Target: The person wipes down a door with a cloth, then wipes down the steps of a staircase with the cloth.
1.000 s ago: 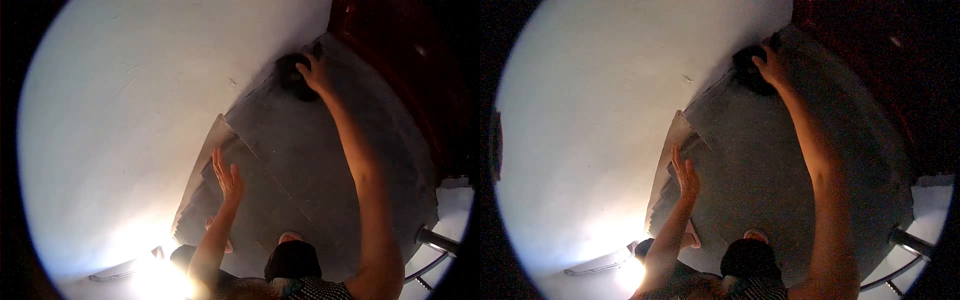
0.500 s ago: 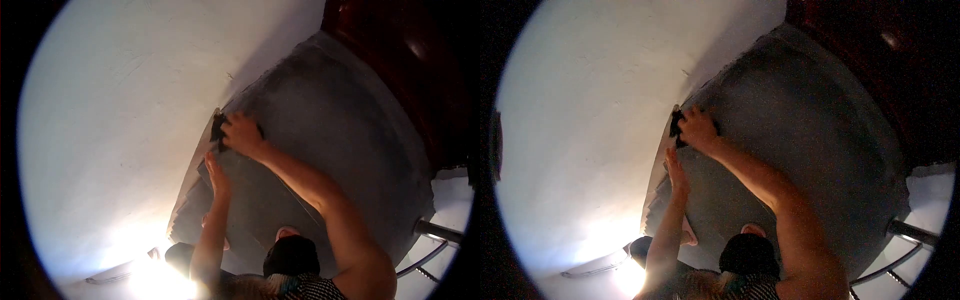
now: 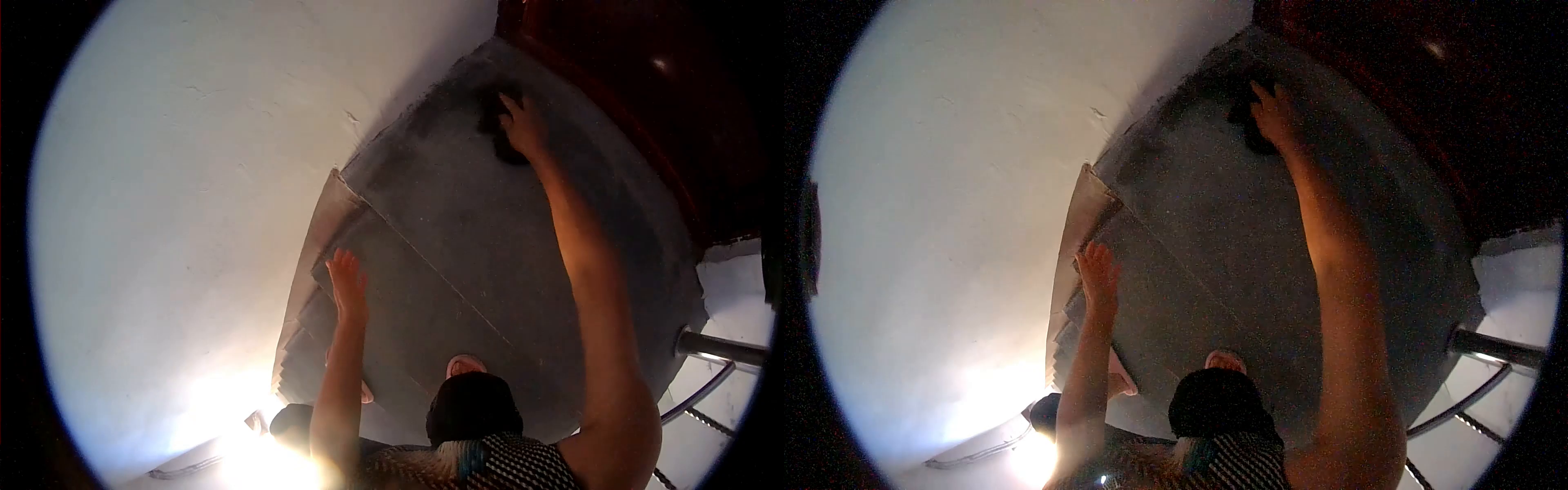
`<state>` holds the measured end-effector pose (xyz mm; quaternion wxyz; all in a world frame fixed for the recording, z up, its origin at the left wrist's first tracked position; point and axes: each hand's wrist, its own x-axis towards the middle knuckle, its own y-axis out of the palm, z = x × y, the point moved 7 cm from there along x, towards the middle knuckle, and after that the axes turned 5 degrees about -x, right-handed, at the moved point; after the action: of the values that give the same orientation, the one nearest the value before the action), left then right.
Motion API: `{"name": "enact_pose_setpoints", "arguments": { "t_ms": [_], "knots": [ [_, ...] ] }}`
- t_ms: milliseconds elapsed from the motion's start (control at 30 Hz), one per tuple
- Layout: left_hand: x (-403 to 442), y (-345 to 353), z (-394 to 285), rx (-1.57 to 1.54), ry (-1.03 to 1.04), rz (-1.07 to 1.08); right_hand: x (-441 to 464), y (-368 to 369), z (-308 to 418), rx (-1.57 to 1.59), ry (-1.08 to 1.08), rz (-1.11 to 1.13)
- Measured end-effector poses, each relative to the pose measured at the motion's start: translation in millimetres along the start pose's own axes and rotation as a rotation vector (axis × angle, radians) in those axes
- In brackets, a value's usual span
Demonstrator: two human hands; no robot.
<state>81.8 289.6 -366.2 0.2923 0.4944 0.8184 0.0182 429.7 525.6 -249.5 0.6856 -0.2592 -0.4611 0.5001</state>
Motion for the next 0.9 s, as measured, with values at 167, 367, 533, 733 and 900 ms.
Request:
{"name": "enact_pose_setpoints", "arguments": {
  "t_ms": [167, 367, 533, 733, 900],
  "knots": [
    [0, -4, 7, -0.026, 0.014, 0.019, -63, 20, 69, -0.206, -0.214, 0.183],
    [6, 19, -10, 0.129, 0.134, 0.133, -208, 48, 210, 0.135, -0.685, 0.312],
    [14, 8, -13, 0.067, -0.041, 0.002, -178, 0, 146, 0.444, -0.18, 0.5],
    [31, 23, 50, 0.143, -0.083, 0.313, -131, -68, -101, -0.311, 0.22, -0.035],
    [26, 61, 60, -0.02, -0.167, 0.484, -207, -33, 23, -0.243, -0.09, 0.189]
  ]
}}
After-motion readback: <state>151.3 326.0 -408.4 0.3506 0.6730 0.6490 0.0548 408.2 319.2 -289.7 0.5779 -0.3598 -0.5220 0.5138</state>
